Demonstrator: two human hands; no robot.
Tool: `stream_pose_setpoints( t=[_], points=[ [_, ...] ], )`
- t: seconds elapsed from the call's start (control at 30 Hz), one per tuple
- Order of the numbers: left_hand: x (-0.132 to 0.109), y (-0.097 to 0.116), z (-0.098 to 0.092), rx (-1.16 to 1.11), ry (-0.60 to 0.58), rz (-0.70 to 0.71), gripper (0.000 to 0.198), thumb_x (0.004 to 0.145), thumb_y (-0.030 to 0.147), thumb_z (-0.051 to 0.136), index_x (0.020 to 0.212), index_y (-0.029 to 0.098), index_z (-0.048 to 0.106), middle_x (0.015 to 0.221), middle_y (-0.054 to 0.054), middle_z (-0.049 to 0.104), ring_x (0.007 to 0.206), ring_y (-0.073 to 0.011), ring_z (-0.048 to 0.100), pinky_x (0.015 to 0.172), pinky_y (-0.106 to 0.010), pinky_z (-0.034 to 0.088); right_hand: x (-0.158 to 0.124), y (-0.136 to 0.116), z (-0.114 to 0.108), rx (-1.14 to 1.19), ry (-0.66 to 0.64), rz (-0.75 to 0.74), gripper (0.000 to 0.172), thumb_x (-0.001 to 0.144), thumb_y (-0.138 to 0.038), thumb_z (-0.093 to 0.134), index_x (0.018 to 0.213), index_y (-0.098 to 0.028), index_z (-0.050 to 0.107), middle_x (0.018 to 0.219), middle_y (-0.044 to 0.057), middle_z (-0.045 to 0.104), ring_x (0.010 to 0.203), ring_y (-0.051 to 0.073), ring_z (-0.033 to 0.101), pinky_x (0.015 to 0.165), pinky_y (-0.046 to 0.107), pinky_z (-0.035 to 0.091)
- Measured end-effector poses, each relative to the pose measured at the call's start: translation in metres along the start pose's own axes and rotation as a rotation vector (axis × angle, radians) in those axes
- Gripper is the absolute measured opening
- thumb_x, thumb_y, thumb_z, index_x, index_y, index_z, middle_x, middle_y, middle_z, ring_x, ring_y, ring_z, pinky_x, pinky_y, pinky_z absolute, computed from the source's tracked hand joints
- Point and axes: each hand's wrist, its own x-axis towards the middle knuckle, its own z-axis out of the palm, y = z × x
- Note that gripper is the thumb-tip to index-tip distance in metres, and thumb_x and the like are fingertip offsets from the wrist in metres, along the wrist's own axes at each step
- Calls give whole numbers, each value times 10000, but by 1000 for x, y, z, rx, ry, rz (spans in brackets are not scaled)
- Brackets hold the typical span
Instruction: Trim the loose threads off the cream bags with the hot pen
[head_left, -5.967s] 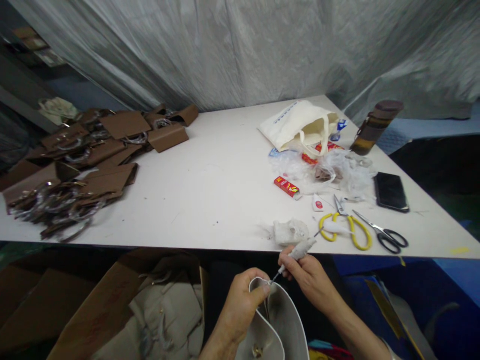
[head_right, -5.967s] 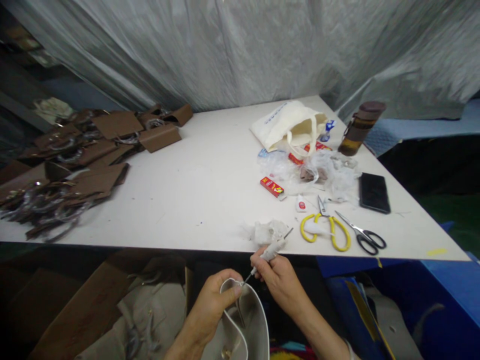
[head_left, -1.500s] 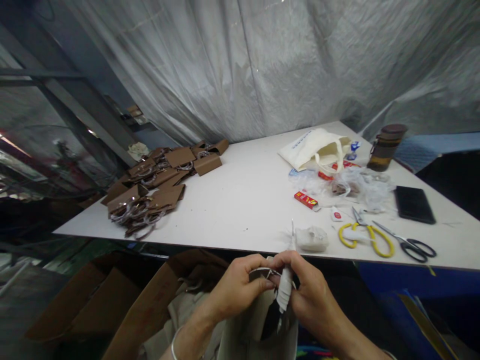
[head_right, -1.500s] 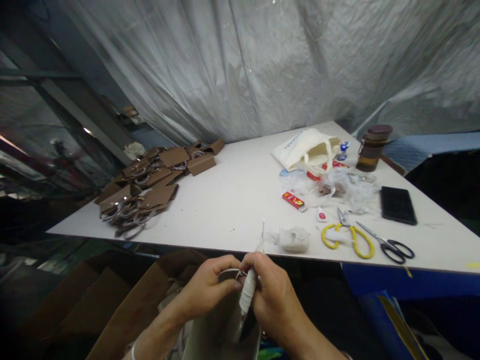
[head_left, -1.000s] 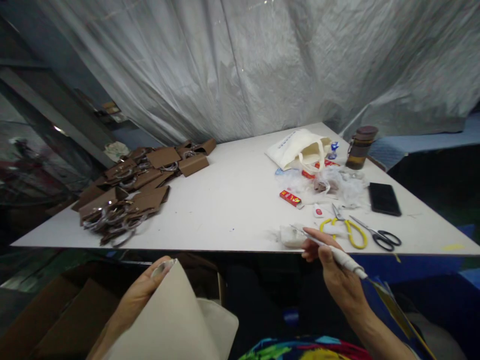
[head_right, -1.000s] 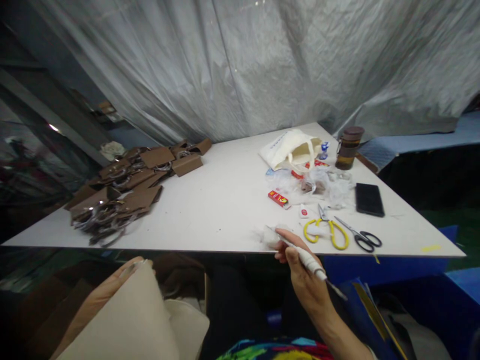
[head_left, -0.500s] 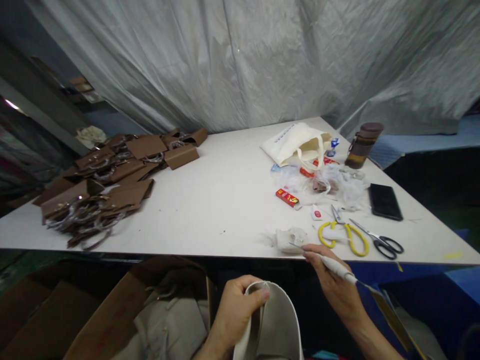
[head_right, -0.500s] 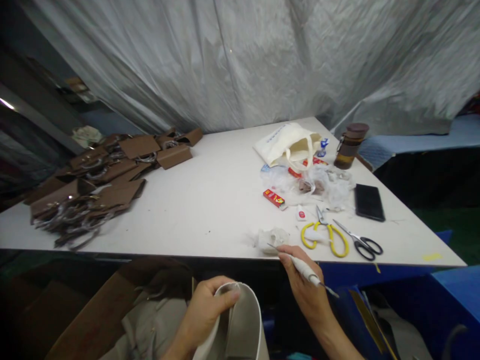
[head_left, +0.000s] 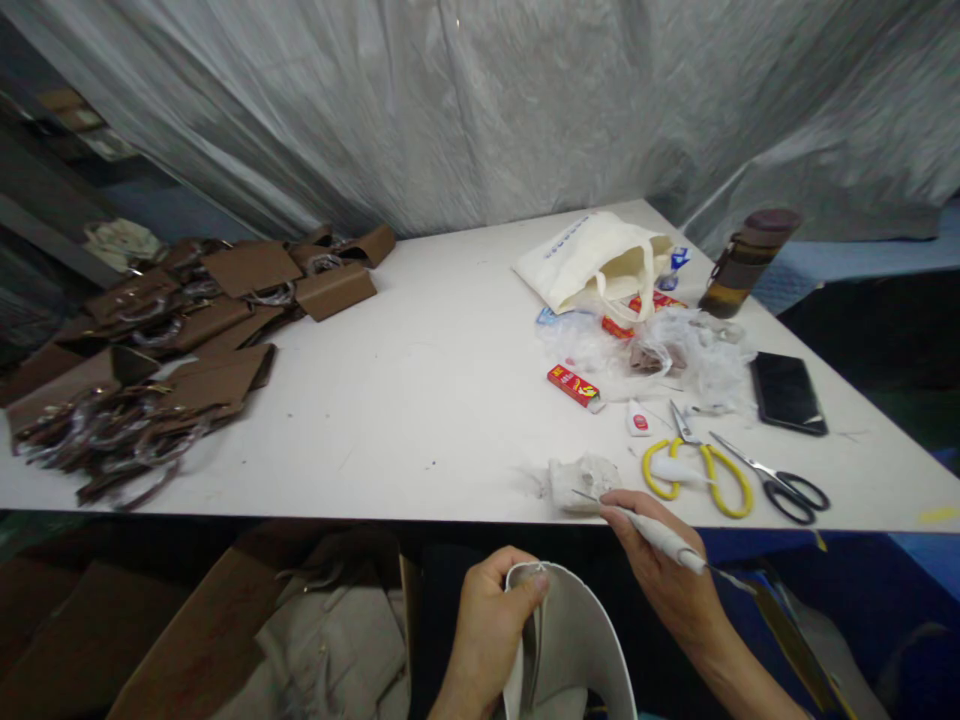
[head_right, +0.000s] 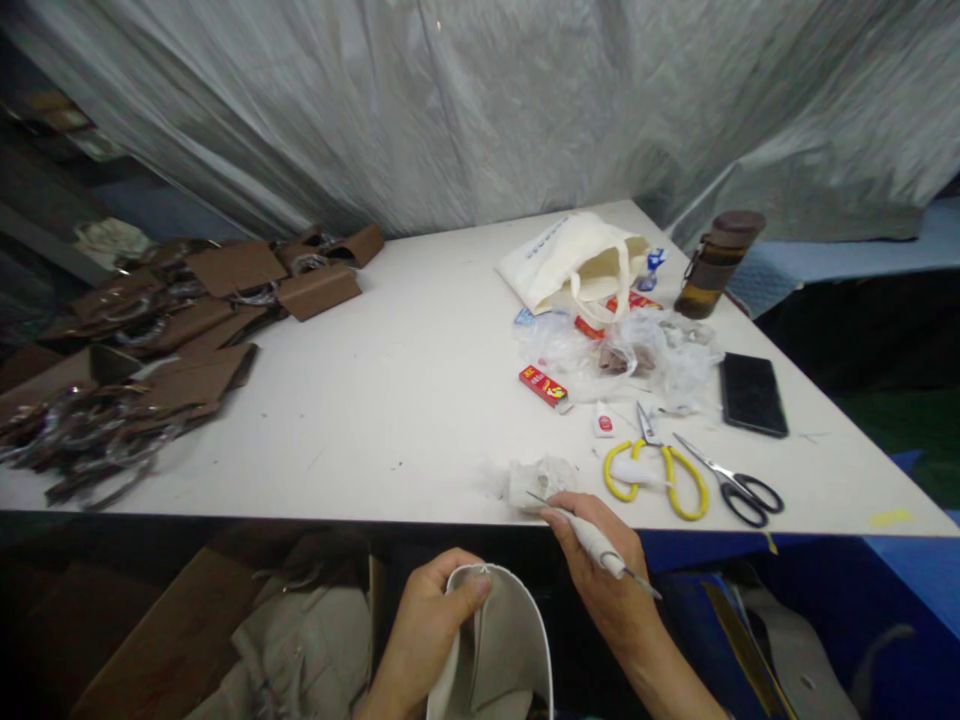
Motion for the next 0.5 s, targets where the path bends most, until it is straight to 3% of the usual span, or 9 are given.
stream_pose_setpoints(
  t=[0.2, 0.5],
  points=[
    [11, -2, -2, 70, -37, 28, 237, 769, 393, 716, 788, 159, 748, 709, -20, 681, 707, -195, 579, 684, -286, 449, 3, 1, 3, -12, -18, -1, 188, 1046, -387, 598, 1052, -231, 704, 968, 45, 756, 891, 219, 721, 826, 333, 562],
    [9, 3, 10, 127, -68, 25, 200, 785, 367, 705, 786, 169, 731, 689, -1, 653, 688, -185, 564, 658, -269, 436, 3, 6, 8, 5, -33, 0, 159, 1041, -356, 612, 1050, -225, 701, 951, 41, 750, 874, 208, 714, 801, 321, 550]
  ],
)
